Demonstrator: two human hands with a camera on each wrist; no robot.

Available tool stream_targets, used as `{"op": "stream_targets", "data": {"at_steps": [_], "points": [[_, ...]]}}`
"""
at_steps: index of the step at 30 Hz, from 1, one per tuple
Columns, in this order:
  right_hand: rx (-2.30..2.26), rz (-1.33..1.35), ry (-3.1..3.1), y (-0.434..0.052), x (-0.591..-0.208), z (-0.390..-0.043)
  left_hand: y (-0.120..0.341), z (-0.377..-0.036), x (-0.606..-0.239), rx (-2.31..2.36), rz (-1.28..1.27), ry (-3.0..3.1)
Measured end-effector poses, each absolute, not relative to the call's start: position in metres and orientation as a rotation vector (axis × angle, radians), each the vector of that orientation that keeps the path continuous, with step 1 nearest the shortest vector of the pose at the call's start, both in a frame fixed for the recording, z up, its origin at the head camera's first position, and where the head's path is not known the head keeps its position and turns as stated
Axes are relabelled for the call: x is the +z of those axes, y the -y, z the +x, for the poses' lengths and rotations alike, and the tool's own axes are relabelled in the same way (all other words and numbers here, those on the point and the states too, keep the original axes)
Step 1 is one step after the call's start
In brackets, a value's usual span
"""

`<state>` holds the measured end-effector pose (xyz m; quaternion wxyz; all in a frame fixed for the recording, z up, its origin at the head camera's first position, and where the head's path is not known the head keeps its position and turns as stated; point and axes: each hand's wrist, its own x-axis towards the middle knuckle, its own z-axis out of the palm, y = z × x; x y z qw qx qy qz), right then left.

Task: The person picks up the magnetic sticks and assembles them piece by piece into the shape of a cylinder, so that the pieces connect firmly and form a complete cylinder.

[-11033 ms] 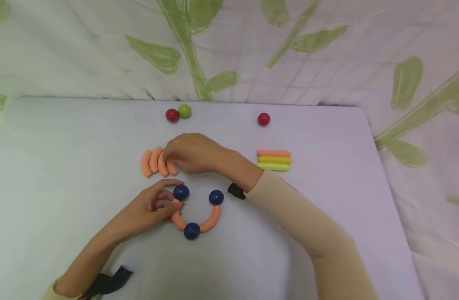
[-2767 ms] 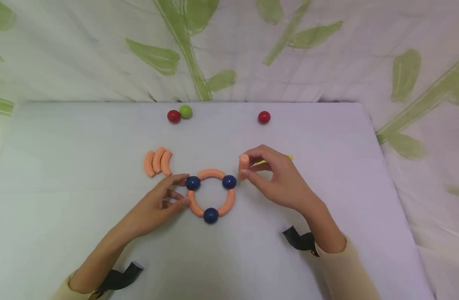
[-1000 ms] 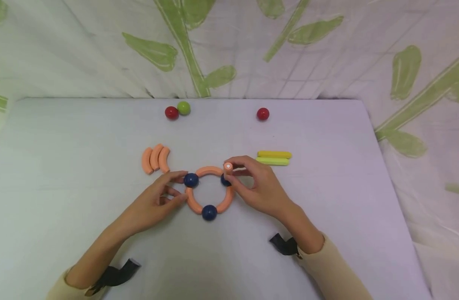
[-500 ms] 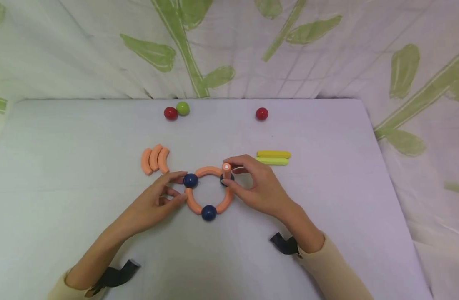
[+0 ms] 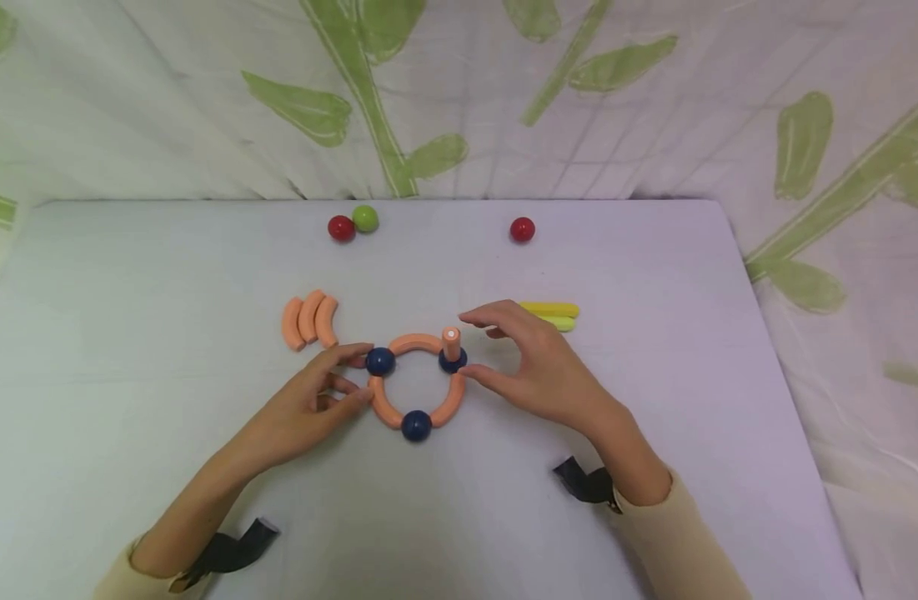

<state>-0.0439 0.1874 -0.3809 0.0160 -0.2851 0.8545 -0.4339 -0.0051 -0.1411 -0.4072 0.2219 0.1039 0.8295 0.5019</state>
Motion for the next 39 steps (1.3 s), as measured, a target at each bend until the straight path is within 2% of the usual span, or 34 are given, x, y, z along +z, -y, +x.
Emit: {"op": "stream_targets", "data": {"at_steps": [16, 39], "points": [[-0.732, -0.602, -2.897, -0.228, -0.380, -0.057, 0.141, -0.005, -0.408, 1.388, 0.285, -2.293], [-0.534, -0.549, -2.902, -0.229, -0.382, -0.058, 0.141, -0.005, -0.408, 1.386, 0.294, -2.310]]}}
